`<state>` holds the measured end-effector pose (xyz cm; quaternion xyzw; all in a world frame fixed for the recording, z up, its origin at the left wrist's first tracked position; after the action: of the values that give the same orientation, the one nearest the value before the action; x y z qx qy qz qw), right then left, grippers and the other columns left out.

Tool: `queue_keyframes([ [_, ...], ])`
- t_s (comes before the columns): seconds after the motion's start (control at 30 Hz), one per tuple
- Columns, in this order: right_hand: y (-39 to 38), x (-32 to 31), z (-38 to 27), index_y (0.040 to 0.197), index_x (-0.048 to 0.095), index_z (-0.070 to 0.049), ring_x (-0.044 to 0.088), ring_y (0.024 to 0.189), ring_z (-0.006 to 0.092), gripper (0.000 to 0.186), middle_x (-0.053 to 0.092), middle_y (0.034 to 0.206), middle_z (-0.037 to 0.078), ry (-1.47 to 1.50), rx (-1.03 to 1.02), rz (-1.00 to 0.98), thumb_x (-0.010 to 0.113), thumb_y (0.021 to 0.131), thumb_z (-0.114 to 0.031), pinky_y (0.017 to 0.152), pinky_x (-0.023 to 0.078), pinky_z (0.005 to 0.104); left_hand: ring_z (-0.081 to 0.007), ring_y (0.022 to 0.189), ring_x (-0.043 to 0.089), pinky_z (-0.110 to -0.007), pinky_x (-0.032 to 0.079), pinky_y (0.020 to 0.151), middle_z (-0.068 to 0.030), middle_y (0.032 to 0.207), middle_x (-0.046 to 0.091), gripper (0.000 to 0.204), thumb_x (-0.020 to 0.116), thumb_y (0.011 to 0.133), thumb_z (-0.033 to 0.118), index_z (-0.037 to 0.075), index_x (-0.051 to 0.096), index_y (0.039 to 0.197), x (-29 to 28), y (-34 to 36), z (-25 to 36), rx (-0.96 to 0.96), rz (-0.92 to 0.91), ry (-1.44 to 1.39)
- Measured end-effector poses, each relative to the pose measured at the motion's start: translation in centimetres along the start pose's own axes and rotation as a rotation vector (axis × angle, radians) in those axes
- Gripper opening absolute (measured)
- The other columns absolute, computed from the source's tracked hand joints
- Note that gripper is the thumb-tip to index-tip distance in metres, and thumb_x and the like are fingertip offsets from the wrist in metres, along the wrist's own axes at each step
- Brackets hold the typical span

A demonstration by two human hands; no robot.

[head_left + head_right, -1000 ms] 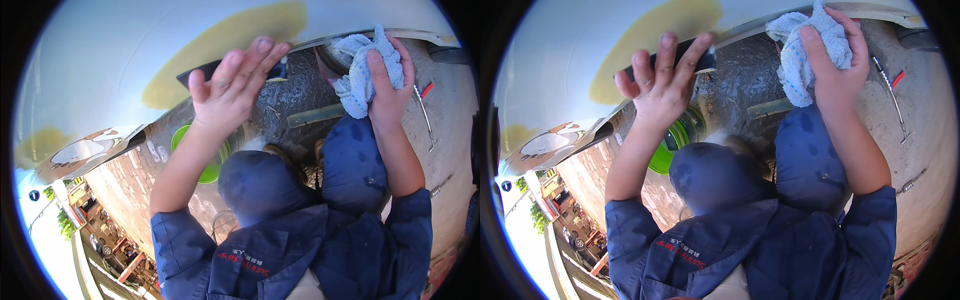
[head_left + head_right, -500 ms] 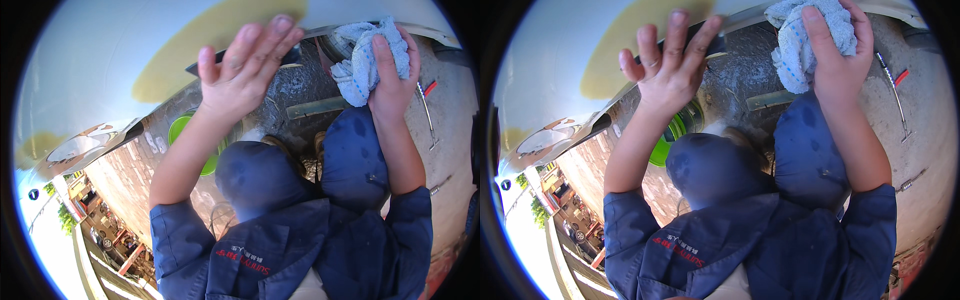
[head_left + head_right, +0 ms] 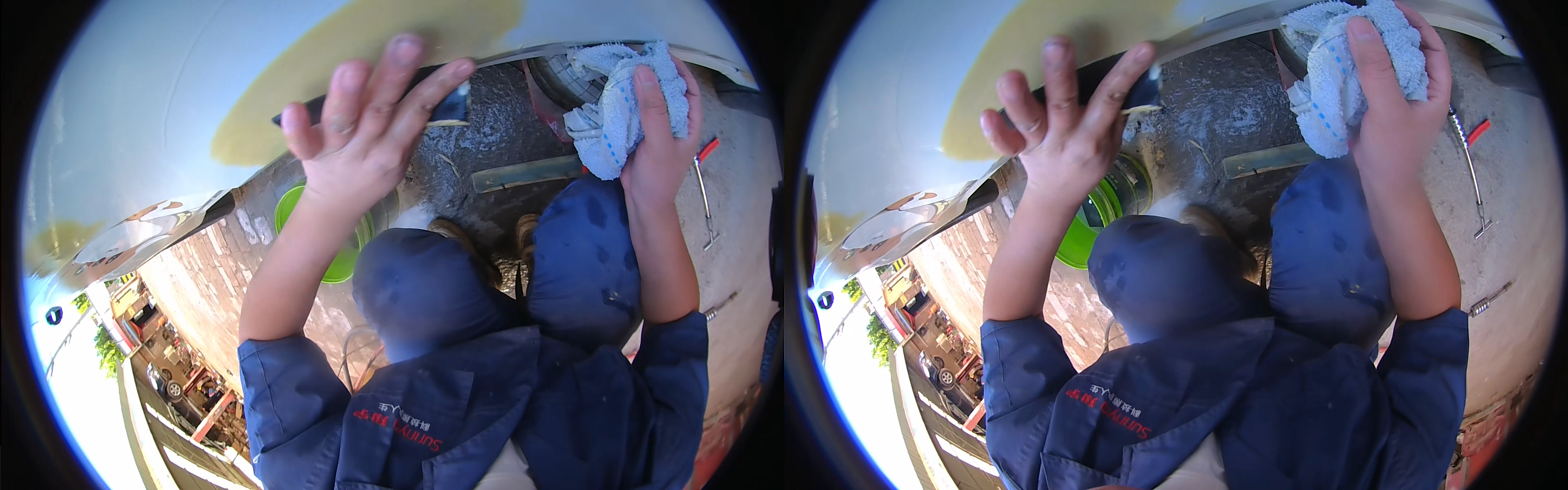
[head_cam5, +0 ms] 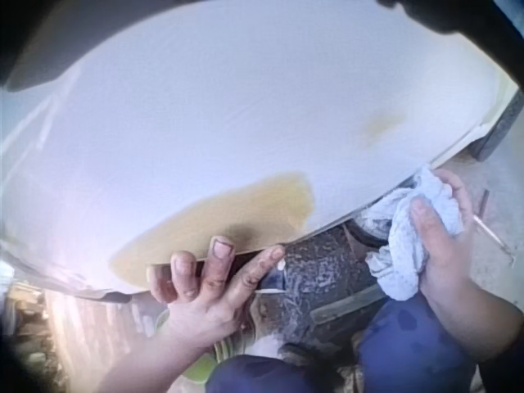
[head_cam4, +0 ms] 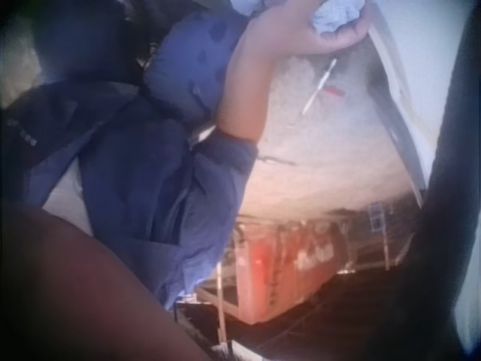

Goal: The person sands a yellow spot on the white car door using a sanding block and wipes the area with a cloth. The person repeatedly dips the sanding block into a green bucket of water and continues sanding and wiping the same spot.

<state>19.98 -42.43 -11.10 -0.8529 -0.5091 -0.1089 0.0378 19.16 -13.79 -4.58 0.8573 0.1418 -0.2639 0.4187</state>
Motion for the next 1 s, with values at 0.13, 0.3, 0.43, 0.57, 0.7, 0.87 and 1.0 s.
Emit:
queue_keyframes([
  [0.13, -0.3, 0.1, -0.4, 0.136, 0.055, 0.001, 0.067, 0.106, 0.0158, 0.046, 0.067, 0.122, 0.012, 0.015, -0.065, 0.004, 0.075, 0.097, -0.011, 0.094, 0.056, 0.0311, -0.0210, 0.158, 0.028, -0.055, -0.003, 0.127, 0.0069, 0.167, 0.041, 0.054, 0.057, 0.097, 0.033, 0.045, 0.057, 0.150, -0.1, 2.3, 0.1, 0.005, -0.017, -0.060],
  [0.3, -0.3, 0.6, -1.5, 0.136, 0.058, 0.000, 0.066, 0.109, 0.0154, 0.051, 0.067, 0.124, 0.011, -0.051, -0.245, 0.029, 0.081, 0.092, -0.012, 0.095, 0.054, 0.0306, -0.0264, 0.158, 0.030, -0.055, -0.001, 0.126, 0.0022, 0.163, 0.046, 0.049, 0.060, 0.094, 0.029, 0.032, 0.066, 0.143, -0.4, 4.2, 6.1, 0.114, -0.227, -0.340],
  [0.43, -0.1, 0.7, -5.4, 0.139, 0.057, 0.001, 0.064, 0.111, 0.0148, 0.058, 0.065, 0.128, 0.010, -0.177, -0.594, 0.111, 0.084, 0.091, -0.017, 0.098, 0.053, 0.0308, -0.0268, 0.149, 0.045, -0.048, 0.027, 0.123, -0.0053, 0.154, 0.056, 0.049, 0.060, 0.089, 0.022, 0.012, 0.068, 0.136, -3.9, -0.1, 8.4, 0.347, -0.436, -0.785],
  [0.57, -1.4, 4.9, -8.9, 0.131, 0.064, -0.001, 0.065, 0.111, 0.0207, 0.047, 0.065, 0.122, 0.013, -0.672, -0.872, 0.057, 0.083, 0.089, -0.009, 0.094, 0.055, 0.0330, -0.0323, 0.124, 0.063, -0.048, 0.045, 0.107, -0.0173, 0.126, 0.067, 0.035, 0.061, 0.095, 0.022, 0.005, 0.069, 0.125, -1.6, -7.6, 7.1, 0.279, -1.048, -0.976],
  [0.7, -6.5, 13.7, -8.2, 0.113, 0.074, -0.015, 0.064, 0.100, 0.0238, 0.043, 0.064, 0.113, 0.006, -0.878, -1.156, -0.334, 0.086, 0.072, -0.019, 0.082, 0.049, 0.0361, -0.0358, 0.114, 0.066, -0.046, 0.047, 0.104, -0.0185, 0.121, 0.069, 0.034, 0.061, 0.097, 0.021, 0.004, 0.068, 0.125, -0.4, -11.4, 7.4, 0.135, -1.273, -1.268],
  [0.87, -14.1, 23.2, -4.5, 0.089, 0.068, -0.020, 0.060, 0.085, 0.0156, 0.013, 0.062, 0.097, -0.002, -0.891, -1.369, -0.417, 0.068, 0.077, -0.026, 0.071, 0.039, 0.0321, -0.0365, 0.105, 0.069, -0.047, 0.051, 0.096, -0.0205, 0.114, 0.072, 0.035, 0.062, 0.098, 0.024, 0.004, 0.069, 0.127, -1.0, -12.3, 8.0, 0.071, -1.227, -1.356],
  [1.0, -17.5, 26.9, -3.6, 0.074, 0.067, -0.018, 0.056, 0.092, 0.0197, 0.012, 0.059, 0.086, -0.002, -0.852, -1.458, -0.478, 0.062, 0.077, -0.029, 0.073, 0.040, 0.0352, -0.0404, 0.103, 0.069, -0.048, 0.051, 0.097, -0.0219, 0.106, 0.073, 0.033, 0.061, 0.099, 0.023, 0.002, 0.072, 0.122, -1.6, -11.5, 6.7, -0.109, -1.088, -1.511],
])
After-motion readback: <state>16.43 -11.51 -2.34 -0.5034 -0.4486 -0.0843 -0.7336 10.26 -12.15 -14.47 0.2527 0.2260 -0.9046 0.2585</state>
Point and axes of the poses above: each hand's wrist, its own y-axis towards the middle knuckle, its own x-axis out of the palm, z = x × y, the point moved 8 cm from there along y, towards the middle knuckle
